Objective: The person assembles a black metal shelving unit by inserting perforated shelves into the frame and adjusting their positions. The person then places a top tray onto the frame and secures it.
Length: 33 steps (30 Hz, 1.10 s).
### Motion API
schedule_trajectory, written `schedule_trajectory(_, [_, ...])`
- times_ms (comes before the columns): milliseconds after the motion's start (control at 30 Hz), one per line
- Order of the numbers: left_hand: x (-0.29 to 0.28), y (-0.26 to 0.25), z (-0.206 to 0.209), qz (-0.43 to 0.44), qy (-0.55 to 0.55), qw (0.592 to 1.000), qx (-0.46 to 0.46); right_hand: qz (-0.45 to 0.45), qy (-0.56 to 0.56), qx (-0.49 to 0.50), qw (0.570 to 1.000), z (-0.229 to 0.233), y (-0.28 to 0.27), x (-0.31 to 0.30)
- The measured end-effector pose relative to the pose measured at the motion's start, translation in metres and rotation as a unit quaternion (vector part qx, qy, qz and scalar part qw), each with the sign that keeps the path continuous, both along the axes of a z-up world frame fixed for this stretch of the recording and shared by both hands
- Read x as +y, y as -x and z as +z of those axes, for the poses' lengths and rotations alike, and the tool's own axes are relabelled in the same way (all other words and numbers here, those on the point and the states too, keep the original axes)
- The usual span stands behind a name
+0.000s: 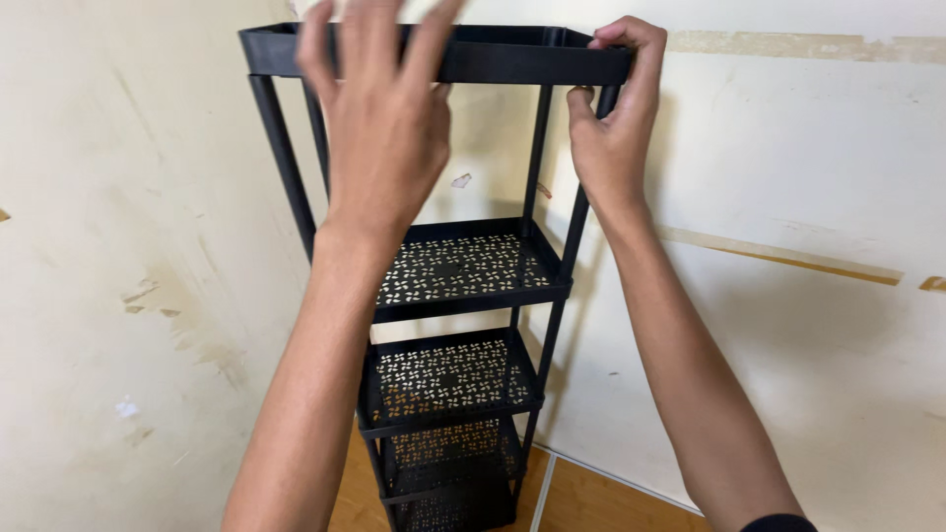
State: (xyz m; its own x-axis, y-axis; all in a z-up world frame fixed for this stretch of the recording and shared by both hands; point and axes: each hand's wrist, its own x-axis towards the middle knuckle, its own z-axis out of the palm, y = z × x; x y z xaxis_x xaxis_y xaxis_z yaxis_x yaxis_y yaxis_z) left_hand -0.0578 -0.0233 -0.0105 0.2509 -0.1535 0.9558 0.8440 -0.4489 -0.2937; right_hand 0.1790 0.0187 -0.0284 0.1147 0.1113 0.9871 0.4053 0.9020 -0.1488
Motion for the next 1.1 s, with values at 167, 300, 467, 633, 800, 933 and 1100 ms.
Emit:
schedule_trajectory(167, [-0.003, 0.061, -0.019, -0.083, 0.078, 0.984, -0.134, -0.323, -0.081, -0.135, 0.933, 0.017, 0.028, -0.035])
schedule_trajectory(300, [0.004, 0.081, -0.031, -0.174, 0.134, 0.955, -0.201, -0.286, -0.083, -0.241, 0.924, 0.030, 0.069, -0.046])
schedule_trajectory(467, [0.006, 0.084, -0.036, -0.282, 0.186, 0.909, -0.244, -0.209, -0.084, -0.269, 0.936, 0.042, 0.116, -0.039])
schedule_trajectory(633, [0.004, 0.084, -0.032, -0.293, 0.174, 0.907, -0.247, -0.188, -0.119, -0.259, 0.940, 0.039, 0.135, -0.029])
schedule_trajectory(800, [0.007, 0.089, -0.031, -0.300, 0.184, 0.911, -0.215, -0.184, -0.140, -0.245, 0.942, 0.035, 0.132, -0.023])
schedule_trajectory(933, [0.013, 0.089, -0.030, -0.304, 0.175, 0.915, -0.201, -0.178, -0.135, -0.254, 0.941, 0.033, 0.130, -0.018])
schedule_trajectory(1100, [0.015, 0.087, -0.027, -0.297, 0.199, 0.912, -0.203, -0.187, -0.141, -0.247, 0.940, 0.034, 0.132, -0.020])
